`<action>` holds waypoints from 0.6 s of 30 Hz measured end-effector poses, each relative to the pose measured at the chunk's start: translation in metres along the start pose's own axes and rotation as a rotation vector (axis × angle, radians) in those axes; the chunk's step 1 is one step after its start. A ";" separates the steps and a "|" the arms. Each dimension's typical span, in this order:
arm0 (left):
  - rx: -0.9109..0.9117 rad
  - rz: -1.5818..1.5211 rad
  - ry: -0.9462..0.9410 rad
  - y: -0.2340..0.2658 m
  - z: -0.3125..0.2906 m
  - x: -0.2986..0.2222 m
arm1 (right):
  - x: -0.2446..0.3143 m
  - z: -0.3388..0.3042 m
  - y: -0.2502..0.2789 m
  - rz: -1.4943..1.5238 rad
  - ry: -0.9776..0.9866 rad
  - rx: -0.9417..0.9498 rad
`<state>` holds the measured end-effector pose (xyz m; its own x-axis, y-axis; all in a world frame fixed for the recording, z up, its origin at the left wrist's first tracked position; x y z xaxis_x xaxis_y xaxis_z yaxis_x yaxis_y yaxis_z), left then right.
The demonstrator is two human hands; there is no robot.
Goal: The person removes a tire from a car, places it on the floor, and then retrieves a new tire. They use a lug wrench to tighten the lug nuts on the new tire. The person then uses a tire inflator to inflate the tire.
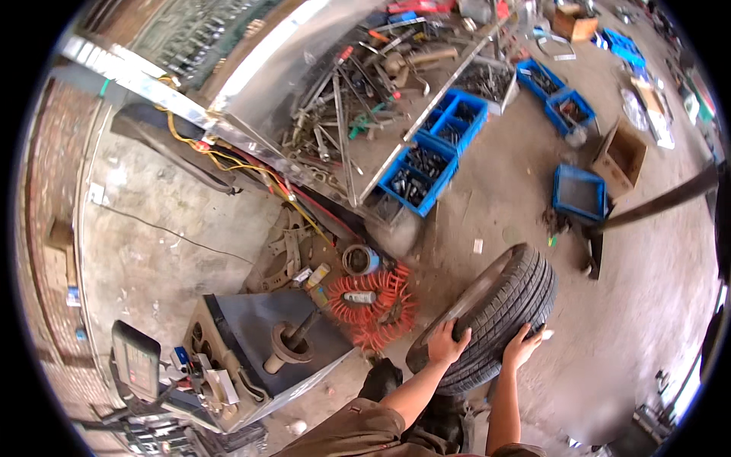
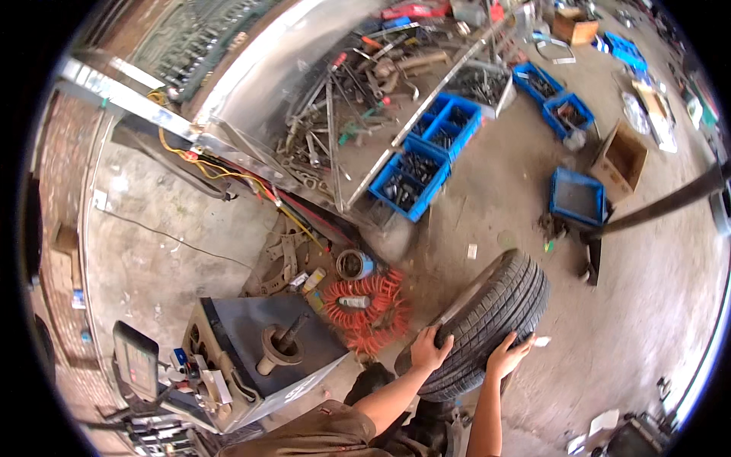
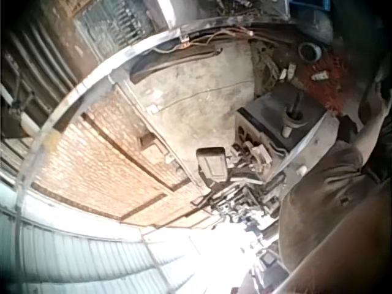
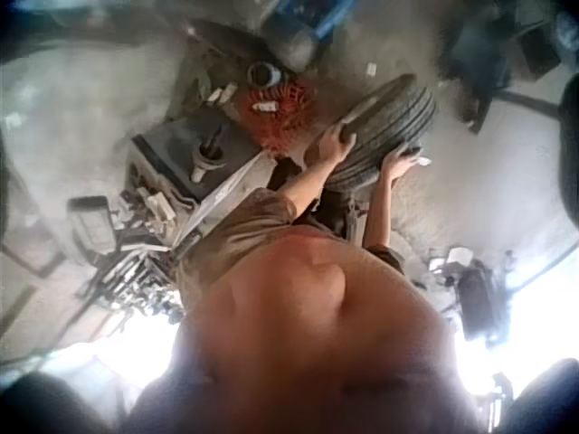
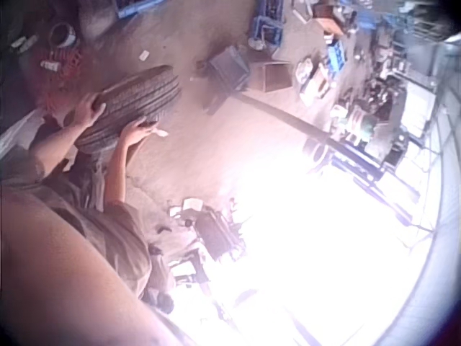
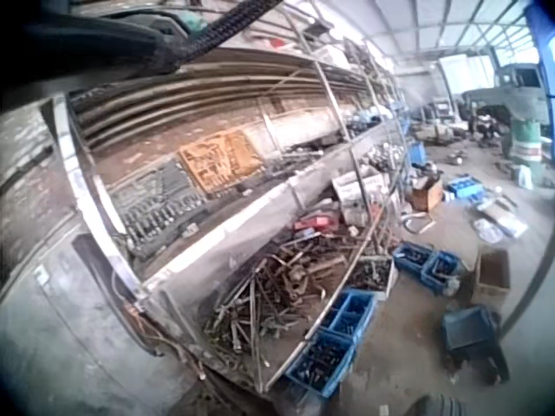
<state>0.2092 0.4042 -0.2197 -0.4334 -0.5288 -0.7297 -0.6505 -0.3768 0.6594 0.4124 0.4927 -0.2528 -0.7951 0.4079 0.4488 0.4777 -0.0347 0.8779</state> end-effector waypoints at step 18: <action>-0.585 -0.158 -0.655 0.400 0.322 -0.336 | 0.179 0.032 0.000 -0.551 0.407 -0.075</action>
<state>-0.1061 0.6759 0.2317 -0.7515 0.0351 -0.6588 -0.3881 -0.8311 0.3983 0.2825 0.5951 -0.1783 -0.9986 0.0095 -0.0519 -0.0518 0.0098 0.9986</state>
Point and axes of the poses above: each hand's wrist, its own z-axis towards the middle knuckle, its own y-axis out of the back of the hand, x = y × z, the point moved 3 cm from there along z, towards the middle knuckle, and after that the axes turned 10 degrees about -z, right-handed, at the moved point
